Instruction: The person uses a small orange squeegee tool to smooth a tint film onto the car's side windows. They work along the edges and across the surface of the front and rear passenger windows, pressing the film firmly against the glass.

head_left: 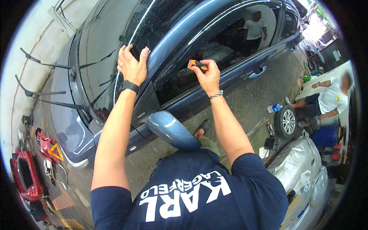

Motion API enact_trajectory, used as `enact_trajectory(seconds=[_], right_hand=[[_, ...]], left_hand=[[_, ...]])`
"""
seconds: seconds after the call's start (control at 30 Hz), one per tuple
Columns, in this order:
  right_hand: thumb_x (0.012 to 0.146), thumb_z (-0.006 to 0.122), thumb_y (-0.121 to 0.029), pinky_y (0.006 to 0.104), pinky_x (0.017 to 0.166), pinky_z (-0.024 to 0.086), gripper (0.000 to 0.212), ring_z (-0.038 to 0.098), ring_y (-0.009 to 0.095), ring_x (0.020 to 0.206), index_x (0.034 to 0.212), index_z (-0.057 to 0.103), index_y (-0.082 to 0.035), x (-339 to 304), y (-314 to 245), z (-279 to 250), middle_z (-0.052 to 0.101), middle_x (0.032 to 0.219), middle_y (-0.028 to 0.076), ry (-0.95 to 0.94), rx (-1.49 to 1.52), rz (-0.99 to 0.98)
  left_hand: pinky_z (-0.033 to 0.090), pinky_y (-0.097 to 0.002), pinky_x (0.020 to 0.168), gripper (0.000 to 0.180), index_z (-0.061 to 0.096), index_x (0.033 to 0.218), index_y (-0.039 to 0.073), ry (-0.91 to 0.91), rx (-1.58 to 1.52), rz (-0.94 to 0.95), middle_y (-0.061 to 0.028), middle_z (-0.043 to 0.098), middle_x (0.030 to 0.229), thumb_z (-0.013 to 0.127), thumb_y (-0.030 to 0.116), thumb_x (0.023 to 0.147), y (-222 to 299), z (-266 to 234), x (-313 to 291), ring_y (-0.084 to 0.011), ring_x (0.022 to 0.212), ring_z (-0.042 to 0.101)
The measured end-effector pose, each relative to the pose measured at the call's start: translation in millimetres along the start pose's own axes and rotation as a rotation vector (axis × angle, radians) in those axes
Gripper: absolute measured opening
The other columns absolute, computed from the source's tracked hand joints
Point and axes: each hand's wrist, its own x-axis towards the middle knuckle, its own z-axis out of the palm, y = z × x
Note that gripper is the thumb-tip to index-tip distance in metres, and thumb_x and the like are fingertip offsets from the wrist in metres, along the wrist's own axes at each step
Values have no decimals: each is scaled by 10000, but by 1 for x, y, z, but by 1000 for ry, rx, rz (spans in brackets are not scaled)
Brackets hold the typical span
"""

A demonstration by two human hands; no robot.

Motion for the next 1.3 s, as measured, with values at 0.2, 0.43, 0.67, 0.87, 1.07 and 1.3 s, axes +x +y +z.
enact_trajectory(seconds=[0.2, 0.43, 0.67, 0.87, 1.07, 1.3], right_hand=[[811, 903, -180, 413, 761, 588, 350, 686, 343, 876, 1014, 672, -12, -47, -28, 37, 669, 996, 165, -294, 106, -204], [822, 887, -142, 418, 763, 585, 327, 687, 356, 890, 1030, 664, -21, -58, -31, 40, 668, 990, 163, -234, 70, -242], [816, 892, -154, 432, 785, 573, 328, 684, 366, 905, 1023, 677, -20, -67, -31, 44, 669, 1001, 162, -213, 56, -108], [834, 878, -152, 442, 760, 582, 317, 682, 388, 893, 1035, 674, -16, -87, -46, 66, 661, 996, 172, -328, 117, -227], [819, 891, -137, 412, 773, 578, 341, 679, 370, 902, 1045, 672, -5, -93, -42, 63, 669, 1015, 177, -280, 80, -161], [833, 883, -174, 432, 782, 564, 314, 676, 355, 907, 1023, 678, -30, -65, -7, 18, 673, 993, 163, -142, -68, -107]], left_hand=[[269, -590, 1223, 724, 498, 1503, 71, -10, -11, 12, -235, 384, 1631, 595, 600, 1018, -2, 3, -2, -433, 1517, 364], [259, -591, 1228, 748, 509, 1486, 49, -4, -11, 15, -246, 408, 1609, 638, 594, 990, -5, 2, -1, -438, 1510, 368], [265, -579, 1227, 734, 507, 1483, 64, 12, 9, 21, -231, 415, 1607, 641, 592, 992, -4, 4, -1, -426, 1510, 365], [259, -579, 1229, 744, 508, 1483, 64, 3, -19, 21, -231, 410, 1610, 636, 606, 989, -6, 3, 0, -426, 1510, 365], [263, -579, 1225, 745, 503, 1485, 68, 0, 1, 28, -225, 413, 1609, 636, 608, 989, -4, 5, 1, -426, 1504, 373], [253, -575, 1234, 767, 500, 1492, 57, 4, 0, 5, -218, 415, 1614, 637, 617, 986, -5, 2, 0, -420, 1513, 366]])
